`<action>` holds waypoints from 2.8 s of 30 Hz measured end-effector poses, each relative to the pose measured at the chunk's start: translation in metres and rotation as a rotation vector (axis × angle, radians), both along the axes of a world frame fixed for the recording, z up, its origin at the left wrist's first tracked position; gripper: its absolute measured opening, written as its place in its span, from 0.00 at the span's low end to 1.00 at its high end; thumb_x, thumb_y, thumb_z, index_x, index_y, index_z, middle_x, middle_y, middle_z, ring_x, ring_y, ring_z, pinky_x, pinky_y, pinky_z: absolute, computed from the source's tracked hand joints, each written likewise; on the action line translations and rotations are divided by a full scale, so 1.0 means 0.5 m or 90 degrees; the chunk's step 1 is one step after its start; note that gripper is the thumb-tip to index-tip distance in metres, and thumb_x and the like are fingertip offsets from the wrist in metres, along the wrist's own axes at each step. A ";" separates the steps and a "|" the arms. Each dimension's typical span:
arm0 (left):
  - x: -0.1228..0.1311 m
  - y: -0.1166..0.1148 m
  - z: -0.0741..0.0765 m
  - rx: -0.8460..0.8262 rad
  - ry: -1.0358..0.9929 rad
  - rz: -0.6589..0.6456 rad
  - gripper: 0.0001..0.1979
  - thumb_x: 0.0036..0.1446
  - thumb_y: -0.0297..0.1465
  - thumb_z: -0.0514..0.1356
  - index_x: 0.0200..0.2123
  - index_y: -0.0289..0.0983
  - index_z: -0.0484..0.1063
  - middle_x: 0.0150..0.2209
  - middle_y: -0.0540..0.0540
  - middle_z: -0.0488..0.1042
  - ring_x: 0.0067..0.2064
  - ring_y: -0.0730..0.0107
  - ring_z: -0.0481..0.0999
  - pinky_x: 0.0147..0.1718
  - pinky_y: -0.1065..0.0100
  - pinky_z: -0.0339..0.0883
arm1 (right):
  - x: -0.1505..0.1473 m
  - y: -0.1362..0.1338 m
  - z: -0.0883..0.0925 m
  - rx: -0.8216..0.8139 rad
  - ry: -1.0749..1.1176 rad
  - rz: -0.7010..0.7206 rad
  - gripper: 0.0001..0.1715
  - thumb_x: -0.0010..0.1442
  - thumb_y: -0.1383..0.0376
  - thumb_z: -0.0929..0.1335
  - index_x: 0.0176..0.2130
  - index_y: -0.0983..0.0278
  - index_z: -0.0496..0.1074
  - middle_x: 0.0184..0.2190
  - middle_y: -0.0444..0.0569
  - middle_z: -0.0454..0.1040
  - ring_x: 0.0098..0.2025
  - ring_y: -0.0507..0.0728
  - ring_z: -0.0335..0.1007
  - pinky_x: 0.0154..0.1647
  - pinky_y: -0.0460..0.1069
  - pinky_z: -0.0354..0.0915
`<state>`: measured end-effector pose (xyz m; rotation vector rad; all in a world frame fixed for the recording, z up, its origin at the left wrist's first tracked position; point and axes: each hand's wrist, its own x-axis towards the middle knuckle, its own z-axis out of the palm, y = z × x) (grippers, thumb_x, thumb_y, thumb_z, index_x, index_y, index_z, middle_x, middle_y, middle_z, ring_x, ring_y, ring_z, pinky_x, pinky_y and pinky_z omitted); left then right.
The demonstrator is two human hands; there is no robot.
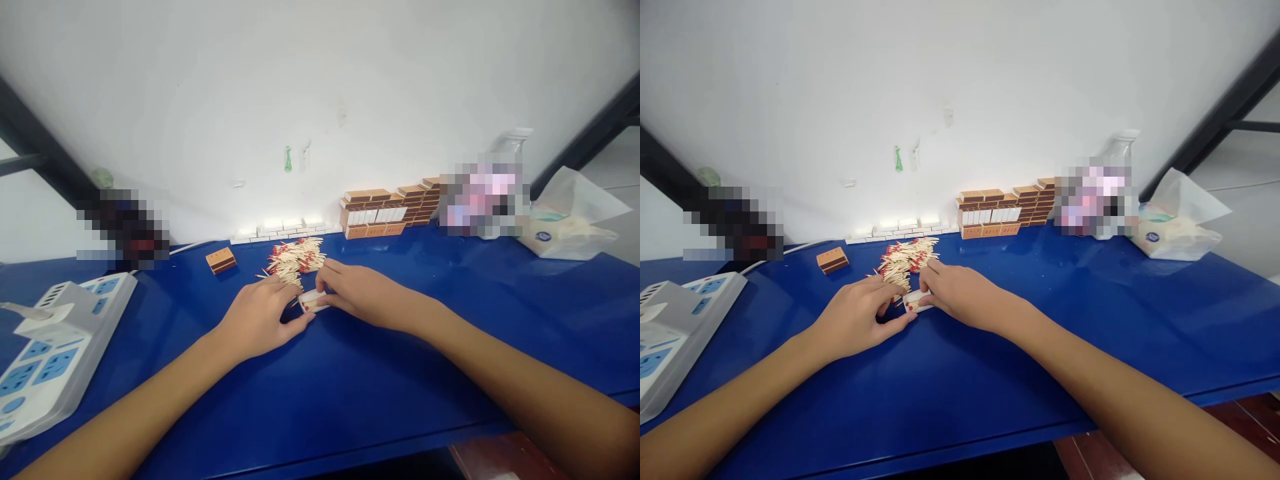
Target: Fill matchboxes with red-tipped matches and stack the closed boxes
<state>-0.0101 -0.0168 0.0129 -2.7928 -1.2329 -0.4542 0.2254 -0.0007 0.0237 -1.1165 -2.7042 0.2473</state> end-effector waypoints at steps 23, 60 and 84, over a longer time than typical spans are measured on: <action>0.001 -0.002 0.004 -0.003 0.007 -0.018 0.14 0.66 0.43 0.60 0.39 0.37 0.74 0.30 0.47 0.75 0.33 0.64 0.73 0.31 0.63 0.64 | 0.001 0.000 -0.003 -0.041 0.034 0.013 0.09 0.73 0.65 0.64 0.43 0.64 0.74 0.41 0.49 0.71 0.34 0.53 0.67 0.35 0.48 0.57; -0.001 -0.003 -0.001 -0.021 -0.019 -0.019 0.16 0.66 0.43 0.61 0.46 0.37 0.76 0.33 0.47 0.77 0.35 0.63 0.75 0.33 0.63 0.65 | 0.026 0.062 -0.023 0.059 0.186 -0.159 0.05 0.66 0.63 0.70 0.41 0.63 0.73 0.34 0.45 0.71 0.33 0.52 0.64 0.35 0.47 0.56; -0.002 -0.001 -0.003 -0.018 -0.009 -0.020 0.16 0.66 0.44 0.61 0.46 0.37 0.76 0.34 0.46 0.77 0.36 0.63 0.76 0.33 0.64 0.65 | -0.001 0.098 -0.055 0.171 0.017 -0.182 0.15 0.72 0.57 0.67 0.43 0.65 0.79 0.41 0.53 0.76 0.44 0.58 0.72 0.42 0.50 0.62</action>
